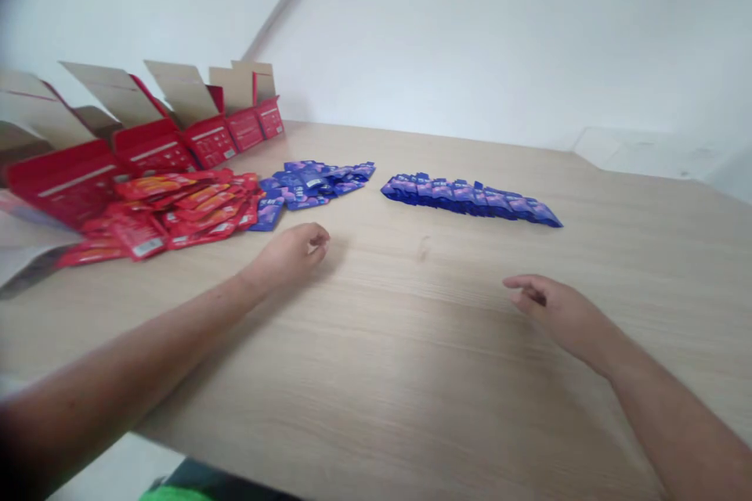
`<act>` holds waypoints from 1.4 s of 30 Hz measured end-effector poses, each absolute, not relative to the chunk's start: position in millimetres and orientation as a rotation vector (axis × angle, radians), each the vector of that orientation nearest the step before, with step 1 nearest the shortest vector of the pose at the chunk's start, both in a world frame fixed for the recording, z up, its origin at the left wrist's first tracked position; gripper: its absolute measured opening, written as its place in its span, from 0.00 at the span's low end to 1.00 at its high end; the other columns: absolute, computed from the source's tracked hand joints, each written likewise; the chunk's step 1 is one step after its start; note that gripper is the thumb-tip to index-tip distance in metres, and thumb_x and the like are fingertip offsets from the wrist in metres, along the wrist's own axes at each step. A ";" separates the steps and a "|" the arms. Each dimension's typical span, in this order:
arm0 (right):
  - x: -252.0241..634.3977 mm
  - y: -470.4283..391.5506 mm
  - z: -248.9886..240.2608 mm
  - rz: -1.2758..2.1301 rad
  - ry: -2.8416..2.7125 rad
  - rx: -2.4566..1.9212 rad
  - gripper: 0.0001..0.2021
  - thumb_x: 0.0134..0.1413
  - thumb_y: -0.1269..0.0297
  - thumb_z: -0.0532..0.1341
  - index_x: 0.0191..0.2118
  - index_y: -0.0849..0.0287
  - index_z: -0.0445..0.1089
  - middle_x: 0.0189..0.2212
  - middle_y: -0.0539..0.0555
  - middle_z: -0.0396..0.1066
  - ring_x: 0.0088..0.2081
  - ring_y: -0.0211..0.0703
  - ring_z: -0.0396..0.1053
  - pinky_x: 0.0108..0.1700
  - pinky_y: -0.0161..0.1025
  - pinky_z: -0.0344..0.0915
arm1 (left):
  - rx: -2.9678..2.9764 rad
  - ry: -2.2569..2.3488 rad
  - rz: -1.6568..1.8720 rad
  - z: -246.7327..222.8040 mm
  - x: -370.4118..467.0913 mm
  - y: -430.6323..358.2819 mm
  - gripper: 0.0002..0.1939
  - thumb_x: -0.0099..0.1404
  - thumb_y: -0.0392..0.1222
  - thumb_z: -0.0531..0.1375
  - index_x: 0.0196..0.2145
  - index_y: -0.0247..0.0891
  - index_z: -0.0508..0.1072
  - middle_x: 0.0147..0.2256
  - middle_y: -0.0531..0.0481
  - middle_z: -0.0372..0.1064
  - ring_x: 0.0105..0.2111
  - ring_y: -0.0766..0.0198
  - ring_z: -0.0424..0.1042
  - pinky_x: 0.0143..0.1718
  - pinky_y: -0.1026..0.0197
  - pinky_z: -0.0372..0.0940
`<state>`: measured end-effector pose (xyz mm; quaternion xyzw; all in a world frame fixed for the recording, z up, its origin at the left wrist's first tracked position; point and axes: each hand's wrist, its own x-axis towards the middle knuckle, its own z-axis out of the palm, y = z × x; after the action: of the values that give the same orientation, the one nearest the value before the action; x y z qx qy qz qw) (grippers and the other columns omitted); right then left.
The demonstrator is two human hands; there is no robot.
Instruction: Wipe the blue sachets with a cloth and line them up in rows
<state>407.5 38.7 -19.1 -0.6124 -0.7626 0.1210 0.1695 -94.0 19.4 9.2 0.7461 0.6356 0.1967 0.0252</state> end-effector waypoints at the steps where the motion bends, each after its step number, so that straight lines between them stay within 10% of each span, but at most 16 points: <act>1: 400.1 31.9 -20.5 0.436 -2.199 -1.716 0.21 0.58 0.46 0.58 0.50 0.49 0.77 0.30 0.53 0.77 0.31 0.48 0.75 0.32 0.42 0.70 | 2.283 2.064 0.598 7.6 -110.4 21.9 0.12 0.67 0.40 0.54 0.44 0.39 0.74 0.44 0.44 0.76 0.45 0.57 0.74 0.50 0.58 0.66; 18: 353.8 8.9 -53.1 0.224 -2.288 -1.612 0.20 0.63 0.53 0.55 0.54 0.55 0.73 0.40 0.57 0.75 0.40 0.50 0.73 0.44 0.47 0.69 | 1.885 2.770 -0.076 12.2 -195.5 108.5 0.27 0.65 0.48 0.54 0.57 0.29 0.71 0.56 0.20 0.68 0.58 0.26 0.61 0.55 0.25 0.46; 35: 354.3 9.1 -49.9 0.385 -2.165 -1.615 0.21 0.61 0.51 0.58 0.53 0.55 0.75 0.41 0.58 0.76 0.41 0.53 0.74 0.45 0.49 0.69 | 2.151 2.499 0.187 28.2 -130.2 56.9 0.16 0.69 0.34 0.50 0.48 0.28 0.74 0.48 0.28 0.74 0.51 0.44 0.74 0.51 0.48 0.67; 42: 284.6 -19.0 -18.3 1.548 -1.597 -1.272 0.22 0.62 0.47 0.62 0.54 0.56 0.73 0.47 0.60 0.76 0.32 0.39 0.71 0.28 0.35 0.65 | 1.512 0.937 0.988 21.7 -13.0 -9.9 0.14 0.64 0.47 0.66 0.42 0.37 0.69 0.36 0.49 0.76 0.34 0.62 0.76 0.40 0.58 0.72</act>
<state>284.6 -19.0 -18.3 -0.4757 -0.5972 0.5790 0.2859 -13.0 -9.9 21.7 0.6322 0.3919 0.4131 0.5255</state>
